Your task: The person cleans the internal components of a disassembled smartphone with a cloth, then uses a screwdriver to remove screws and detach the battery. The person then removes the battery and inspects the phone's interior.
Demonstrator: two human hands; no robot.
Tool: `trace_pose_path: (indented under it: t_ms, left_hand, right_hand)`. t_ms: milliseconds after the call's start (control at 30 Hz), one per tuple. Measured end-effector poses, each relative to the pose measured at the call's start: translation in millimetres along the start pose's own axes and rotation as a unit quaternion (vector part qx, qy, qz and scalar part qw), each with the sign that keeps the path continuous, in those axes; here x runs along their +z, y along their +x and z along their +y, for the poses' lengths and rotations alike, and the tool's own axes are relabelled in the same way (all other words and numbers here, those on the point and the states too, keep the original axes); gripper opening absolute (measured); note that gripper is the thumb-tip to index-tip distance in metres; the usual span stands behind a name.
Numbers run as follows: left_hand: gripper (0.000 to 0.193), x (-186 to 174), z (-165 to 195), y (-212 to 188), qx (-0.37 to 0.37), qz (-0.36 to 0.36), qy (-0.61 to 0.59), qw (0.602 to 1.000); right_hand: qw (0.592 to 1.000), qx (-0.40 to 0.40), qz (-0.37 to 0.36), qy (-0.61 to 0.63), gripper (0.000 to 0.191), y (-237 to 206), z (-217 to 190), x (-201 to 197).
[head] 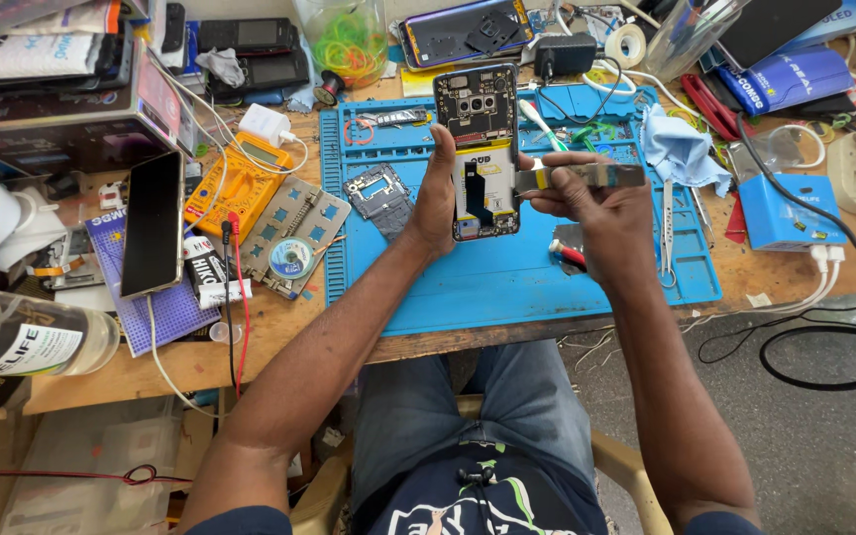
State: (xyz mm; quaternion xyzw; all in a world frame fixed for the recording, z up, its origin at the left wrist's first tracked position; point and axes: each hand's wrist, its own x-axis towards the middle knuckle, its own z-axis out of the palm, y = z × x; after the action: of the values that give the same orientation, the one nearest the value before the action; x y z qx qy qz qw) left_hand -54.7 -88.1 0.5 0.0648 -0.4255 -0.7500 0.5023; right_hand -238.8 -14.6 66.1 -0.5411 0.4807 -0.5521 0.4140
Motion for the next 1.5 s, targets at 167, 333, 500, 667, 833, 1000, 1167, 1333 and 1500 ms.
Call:
trace_pose_path:
  t_ms: [167,333,500,667,833,1000,1167,1333,1500]
  left_hand:
    - [0.085,4,3,3,-0.048,0.015,-0.047,0.998]
    - [0.085,3,0,2,-0.008,0.035,0.01,0.999]
    - [0.088,1,-2,2,-0.016,0.031,-0.041,0.999]
    - [0.087,-2,-2,2,-0.014,0.045,-0.035,0.998]
    - [0.084,-2,-4,2,0.003,0.039,-0.018,0.999]
    - [0.083,0,-3,1,0.01,0.033,-0.001,0.999]
    - [0.081,1,-1,1,0.007,0.026,-0.031,0.999]
    - [0.083,1,-2,1,0.018,0.016,0.0,1.0]
    - [0.084,2,-4,-1,0.04,0.025,0.072,0.996]
  right_hand:
    - [0.987,0.032,-0.018,0.154,0.024,3,6,-5]
    - [0.995,-0.046,0.021,-0.088,0.026,-7,7,3]
    - [0.997,-0.044,0.043,-0.045,0.025,-12,3,5]
    - [0.986,-0.053,0.034,-0.155,0.023,-19,0,7]
    - [0.973,-0.088,0.022,-0.212,0.023,-24,-3,9]
    - [0.959,-0.137,0.023,-0.248,0.022,-27,-7,14]
    - [0.951,-0.094,0.036,-0.292,0.023,-30,-9,14]
    - [0.938,-0.198,0.032,-0.283,0.02,-32,-3,20]
    - [0.895,-0.261,0.059,-0.356,0.021,-36,8,30]
